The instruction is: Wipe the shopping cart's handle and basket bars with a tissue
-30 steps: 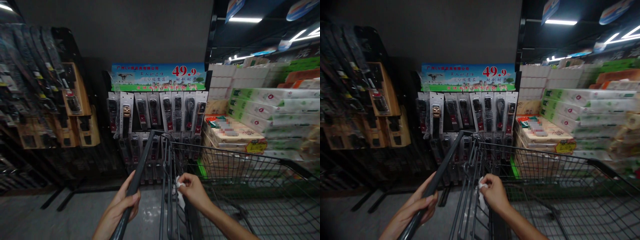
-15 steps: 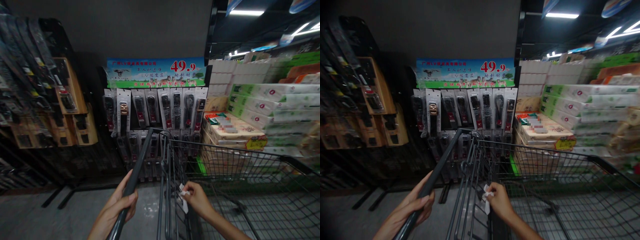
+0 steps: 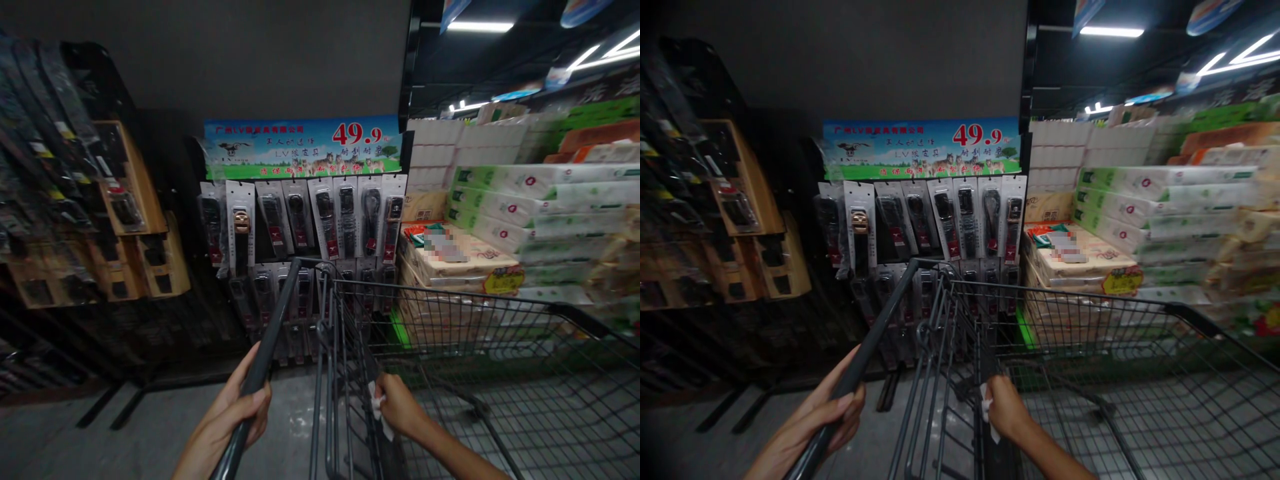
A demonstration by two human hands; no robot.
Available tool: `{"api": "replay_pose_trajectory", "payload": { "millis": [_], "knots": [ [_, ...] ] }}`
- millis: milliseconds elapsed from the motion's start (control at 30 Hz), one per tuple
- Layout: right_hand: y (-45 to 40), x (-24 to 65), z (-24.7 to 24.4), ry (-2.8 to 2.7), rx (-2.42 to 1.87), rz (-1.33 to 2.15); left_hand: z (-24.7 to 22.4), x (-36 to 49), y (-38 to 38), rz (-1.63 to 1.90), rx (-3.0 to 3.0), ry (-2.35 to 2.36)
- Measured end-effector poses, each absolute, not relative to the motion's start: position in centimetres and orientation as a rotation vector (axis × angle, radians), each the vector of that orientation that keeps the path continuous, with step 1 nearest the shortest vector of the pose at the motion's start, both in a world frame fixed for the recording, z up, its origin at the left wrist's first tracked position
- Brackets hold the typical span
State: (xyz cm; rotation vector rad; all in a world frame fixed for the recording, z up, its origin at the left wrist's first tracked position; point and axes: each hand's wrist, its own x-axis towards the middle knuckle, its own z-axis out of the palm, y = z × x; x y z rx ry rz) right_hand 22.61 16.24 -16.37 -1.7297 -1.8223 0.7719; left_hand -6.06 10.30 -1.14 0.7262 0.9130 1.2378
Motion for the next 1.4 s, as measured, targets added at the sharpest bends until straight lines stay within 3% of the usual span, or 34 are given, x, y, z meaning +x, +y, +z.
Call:
{"api": "replay_pose_trajectory", "payload": {
  "millis": [167, 300, 500, 833, 1200, 1400],
  "knots": [
    [17.9, 23.0, -12.9, -1.632, -1.759, 0.768, -0.9, -6.0, 10.4, 1.232, 0.749, 0.914],
    [19.2, 21.2, -8.2, -1.519, -1.428, 0.868, -0.6, -5.9, 10.4, 1.209, 0.771, 0.940],
    [19.2, 18.8, -5.2, -1.816, -1.267, 0.773, -0.6, -5.9, 10.4, 1.218, 0.748, 0.920],
    [18.4, 19.5, -8.7, -1.863, -1.280, 0.710, -0.3, -5.8, 10.1, 1.211, 0.741, 0.912],
    [17.9, 23.0, -18.6, -1.917, -1.577, 0.648, -0.2, -5.7, 10.2, 1.216, 0.713, 0.921],
    [18.0, 23.8, -19.1, -1.832, -1.771, 0.743, -0.4, -5.9, 10.2, 1.210, 0.715, 0.936]
  ]
}}
